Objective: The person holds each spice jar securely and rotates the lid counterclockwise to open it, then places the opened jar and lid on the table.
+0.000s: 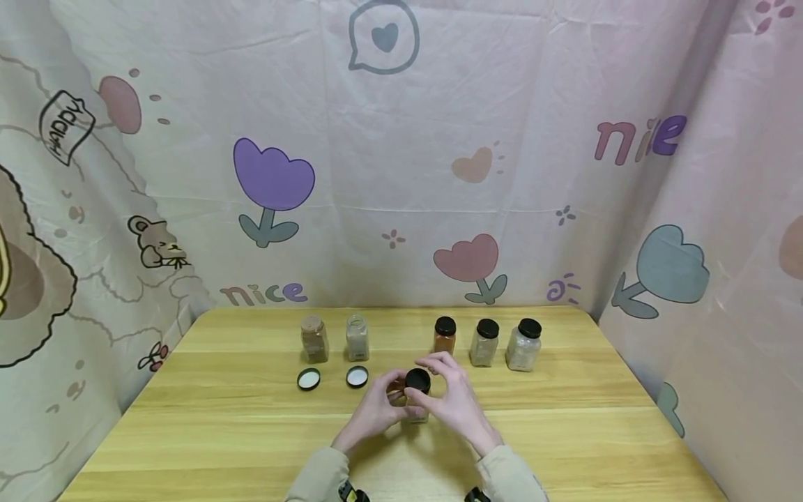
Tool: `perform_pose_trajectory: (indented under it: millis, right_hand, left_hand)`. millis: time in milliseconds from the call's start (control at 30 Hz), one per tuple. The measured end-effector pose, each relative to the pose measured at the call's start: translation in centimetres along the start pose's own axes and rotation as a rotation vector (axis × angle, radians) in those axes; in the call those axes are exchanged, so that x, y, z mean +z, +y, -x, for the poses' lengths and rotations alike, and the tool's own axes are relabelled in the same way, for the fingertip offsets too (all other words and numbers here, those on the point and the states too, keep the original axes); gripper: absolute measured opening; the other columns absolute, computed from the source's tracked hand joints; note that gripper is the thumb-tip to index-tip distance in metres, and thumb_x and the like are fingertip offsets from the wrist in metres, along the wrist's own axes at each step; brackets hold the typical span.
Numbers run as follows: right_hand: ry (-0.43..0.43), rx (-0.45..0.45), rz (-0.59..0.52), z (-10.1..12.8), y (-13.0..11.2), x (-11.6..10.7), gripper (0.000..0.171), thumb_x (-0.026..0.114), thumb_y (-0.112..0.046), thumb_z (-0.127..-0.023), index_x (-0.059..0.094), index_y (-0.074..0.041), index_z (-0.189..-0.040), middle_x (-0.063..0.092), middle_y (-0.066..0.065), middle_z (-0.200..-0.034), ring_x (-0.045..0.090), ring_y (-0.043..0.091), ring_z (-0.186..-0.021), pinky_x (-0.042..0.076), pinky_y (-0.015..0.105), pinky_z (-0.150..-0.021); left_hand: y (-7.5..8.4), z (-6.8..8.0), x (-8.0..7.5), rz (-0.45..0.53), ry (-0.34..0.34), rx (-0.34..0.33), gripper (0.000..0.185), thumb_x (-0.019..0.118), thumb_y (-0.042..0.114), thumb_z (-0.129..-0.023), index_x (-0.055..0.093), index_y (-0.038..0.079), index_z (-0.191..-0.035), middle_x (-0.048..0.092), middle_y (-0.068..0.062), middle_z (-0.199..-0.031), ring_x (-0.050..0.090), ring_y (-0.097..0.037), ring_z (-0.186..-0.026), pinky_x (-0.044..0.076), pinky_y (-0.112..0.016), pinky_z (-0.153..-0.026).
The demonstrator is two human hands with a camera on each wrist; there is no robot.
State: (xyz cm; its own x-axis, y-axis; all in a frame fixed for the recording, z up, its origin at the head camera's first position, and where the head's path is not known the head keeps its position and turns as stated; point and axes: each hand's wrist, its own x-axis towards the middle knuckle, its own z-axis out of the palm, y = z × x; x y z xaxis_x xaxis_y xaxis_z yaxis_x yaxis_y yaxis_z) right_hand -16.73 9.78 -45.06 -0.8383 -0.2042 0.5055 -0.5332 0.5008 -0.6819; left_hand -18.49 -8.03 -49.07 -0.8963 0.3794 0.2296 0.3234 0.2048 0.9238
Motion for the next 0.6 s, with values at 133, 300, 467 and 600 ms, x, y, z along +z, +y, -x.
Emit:
perform_pose_trajectory:
  millis: [133,300,467,600]
  right_hand:
    - [0.038,0.025,-0.002,0.03,-0.23,0.18,0.047,0.091,-0.018,-0.07,0.073,-0.01,-0.113,0.066,-0.004,-0.108,0.061,0.015,-0.099,0.054,0.027,-0.088]
    - [0.057,0.008,-0.003,0.08,-0.17,0.32,0.045,0.092,-0.016,-0.069,0.073,-0.009,-0.109,0.066,-0.003,-0.105,0.061,0.013,-0.095,0.055,0.028,-0.085]
    - [0.046,-0.009,-0.021,0.06,-0.09,0.3,0.038,0.09,-0.012,-0.071,0.074,-0.006,-0.105,0.07,0.0,-0.104,0.064,0.015,-0.092,0.056,0.035,-0.084]
    - [0.01,-0.033,-0.039,0.07,-0.04,0.16,0.033,0.085,-0.005,-0.075,0.074,-0.004,-0.107,0.072,0.002,-0.108,0.068,0.017,-0.095,0.057,0.03,-0.087]
  left_hand:
    - [0.05,0.02,0.02,-0.015,0.007,-0.015,0.046,0.086,0.006,-0.077,0.063,-0.001,-0.115,0.067,-0.02,-0.117,0.065,-0.037,-0.116,0.056,-0.031,-0.102]
    - [0.05,0.06,0.02,-0.013,0.005,-0.007,0.046,0.086,0.006,-0.077,0.063,-0.001,-0.116,0.067,-0.02,-0.117,0.065,-0.038,-0.116,0.056,-0.031,-0.102]
    - [0.03,0.14,0.01,-0.004,0.001,-0.003,0.047,0.085,0.006,-0.078,0.062,-0.002,-0.118,0.066,-0.022,-0.119,0.065,-0.04,-0.117,0.056,-0.032,-0.102]
    - [0.08,0.14,0.0,-0.014,0.005,0.002,0.048,0.086,0.008,-0.078,0.063,-0.002,-0.119,0.067,-0.021,-0.118,0.066,-0.038,-0.115,0.056,-0.033,-0.103]
